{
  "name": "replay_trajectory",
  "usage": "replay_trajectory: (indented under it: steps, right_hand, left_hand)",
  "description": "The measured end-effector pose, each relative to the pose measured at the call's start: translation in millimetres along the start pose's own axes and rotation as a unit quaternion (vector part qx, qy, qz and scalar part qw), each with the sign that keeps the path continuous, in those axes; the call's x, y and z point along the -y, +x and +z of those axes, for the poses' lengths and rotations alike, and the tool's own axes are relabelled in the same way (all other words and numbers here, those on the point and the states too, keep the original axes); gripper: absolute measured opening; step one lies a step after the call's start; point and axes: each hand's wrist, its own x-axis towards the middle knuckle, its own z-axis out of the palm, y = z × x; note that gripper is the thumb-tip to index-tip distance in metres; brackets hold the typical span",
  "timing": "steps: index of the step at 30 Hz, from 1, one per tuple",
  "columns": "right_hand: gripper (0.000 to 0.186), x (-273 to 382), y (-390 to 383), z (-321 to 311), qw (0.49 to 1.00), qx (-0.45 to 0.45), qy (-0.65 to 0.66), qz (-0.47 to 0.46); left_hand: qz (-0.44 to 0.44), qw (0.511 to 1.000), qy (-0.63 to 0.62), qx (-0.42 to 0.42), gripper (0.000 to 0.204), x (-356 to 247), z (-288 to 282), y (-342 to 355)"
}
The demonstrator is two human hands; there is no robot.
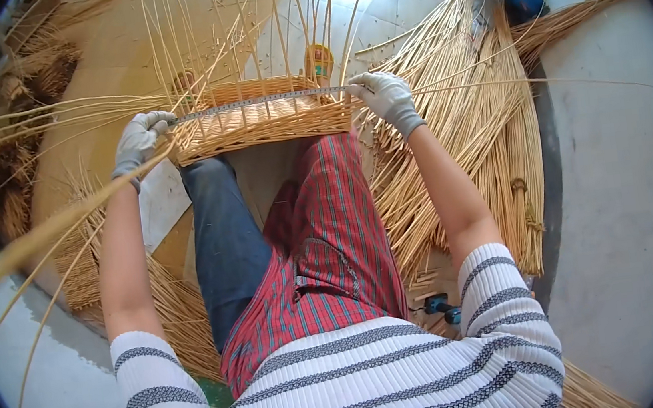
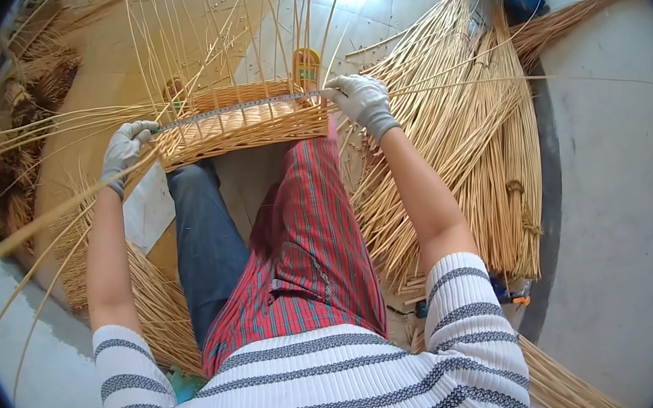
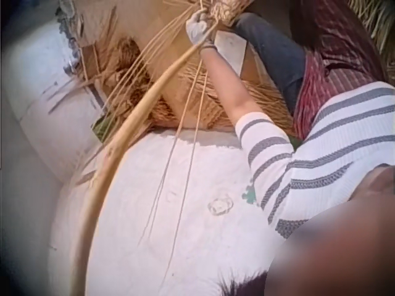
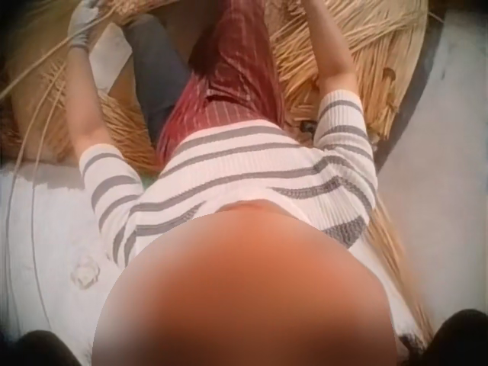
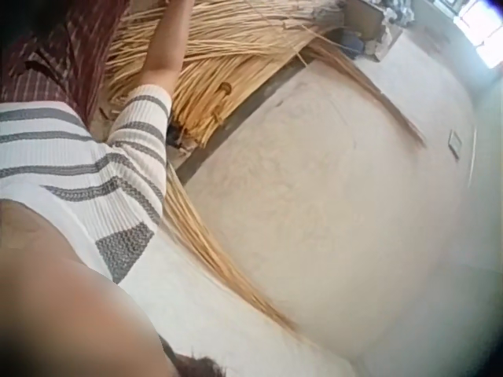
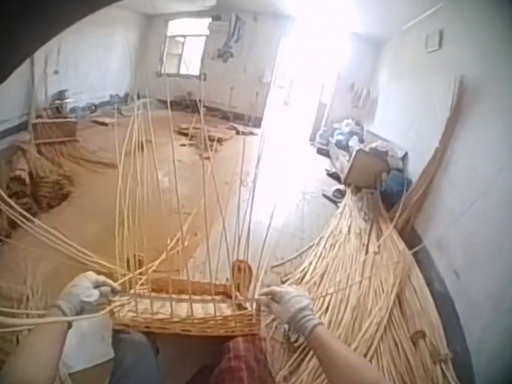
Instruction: Weaving a wicker or straw basket.
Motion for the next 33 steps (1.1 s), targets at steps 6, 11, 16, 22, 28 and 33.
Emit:
replay_trajectory:
  steps: [6, 11, 16, 22, 28, 33]
  right_hand:
    - [0.026, 2.1, 4.1, -1.5, 0.998, 0.023, 0.037, 0.04]
    - [0.028, -5.9, 5.8, 8.1, 0.992, 0.027, 0.125, 0.023]
    - [0.029, -19.5, 12.9, 17.4, 0.985, 0.034, 0.167, -0.037]
    - [0.03, -11.0, 14.3, 13.9, 0.991, 0.025, 0.12, -0.047]
    - [0.033, -9.5, 15.6, 3.1, 0.994, 0.046, 0.02, -0.092]
    - [0.039, -2.1, 20.4, -2.5, 0.99, 0.079, 0.025, -0.116]
  left_hand:
    - [-0.019, 0.997, 0.011, -0.075, 0.021, -7.0, 0.0, 1.4]
    - [-0.04, 0.996, 0.022, -0.078, 0.022, -14.4, 1.2, -1.7]
    - [-0.052, 0.994, 0.034, -0.087, 0.022, -16.0, 1.5, 0.4]
    - [-0.041, 0.996, 0.043, -0.071, 0.022, -6.4, -8.1, 9.4]
    - [0.002, 0.984, 0.154, -0.089, 0.021, -4.1, 10.0, -0.2]
    - [0.006, 0.991, 0.081, -0.111, 0.021, 14.0, 1.0, 11.2]
